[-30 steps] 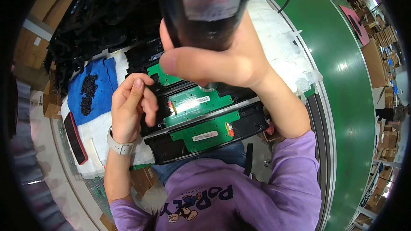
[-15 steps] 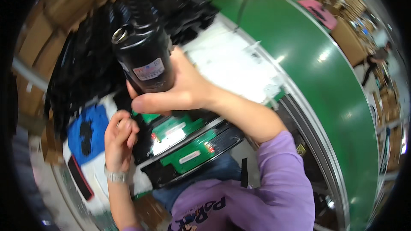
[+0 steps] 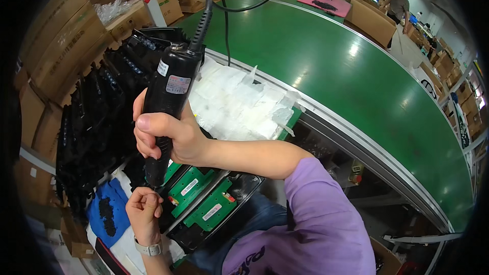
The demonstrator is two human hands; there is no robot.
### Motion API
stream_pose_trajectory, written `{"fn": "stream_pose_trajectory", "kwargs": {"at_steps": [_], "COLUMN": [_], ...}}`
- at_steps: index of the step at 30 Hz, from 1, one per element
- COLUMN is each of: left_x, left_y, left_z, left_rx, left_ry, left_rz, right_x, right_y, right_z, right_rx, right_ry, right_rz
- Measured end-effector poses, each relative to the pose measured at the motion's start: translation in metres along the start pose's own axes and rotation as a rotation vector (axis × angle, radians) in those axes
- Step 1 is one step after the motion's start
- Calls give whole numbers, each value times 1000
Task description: Assembling toner cartridges by installing circuit boards onto the cartridge housings using an electric screwdriver.
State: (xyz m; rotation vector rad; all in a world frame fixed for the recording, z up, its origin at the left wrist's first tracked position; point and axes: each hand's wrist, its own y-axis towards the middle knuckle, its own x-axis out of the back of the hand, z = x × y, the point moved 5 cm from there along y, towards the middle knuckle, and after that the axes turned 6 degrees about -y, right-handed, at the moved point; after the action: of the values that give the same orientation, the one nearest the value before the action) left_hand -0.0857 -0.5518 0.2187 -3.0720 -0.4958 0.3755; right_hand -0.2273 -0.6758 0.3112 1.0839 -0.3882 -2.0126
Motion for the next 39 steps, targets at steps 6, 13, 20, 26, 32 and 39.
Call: {"fn": "stream_pose_trajectory", "kwargs": {"at_steps": [6, 13, 20, 26, 32, 39], "left_x": [1, 2, -5, 0, 8, 12], "left_y": [-3, -8, -1, 6, 3, 5], "left_z": [5, 6, 12, 4, 2, 1], "left_rx": [49, 95, 111, -10, 5, 50], "left_ry": [-41, -16, -112, -106, -131, -189], "left_rz": [30, 43, 107, 116, 38, -45], "right_x": [-2, -6, 2, -4, -23, -15], "right_y": [-4, -7, -4, 3, -4, -11], "right_z": [-3, -7, -5, -6, -12, -17], "right_rx": [-14, -37, 22, -324, -253, -533], "right_ry": [36, 14, 8, -123, -508, -481], "right_rz": [-2, 65, 102, 303, 259, 152]}}
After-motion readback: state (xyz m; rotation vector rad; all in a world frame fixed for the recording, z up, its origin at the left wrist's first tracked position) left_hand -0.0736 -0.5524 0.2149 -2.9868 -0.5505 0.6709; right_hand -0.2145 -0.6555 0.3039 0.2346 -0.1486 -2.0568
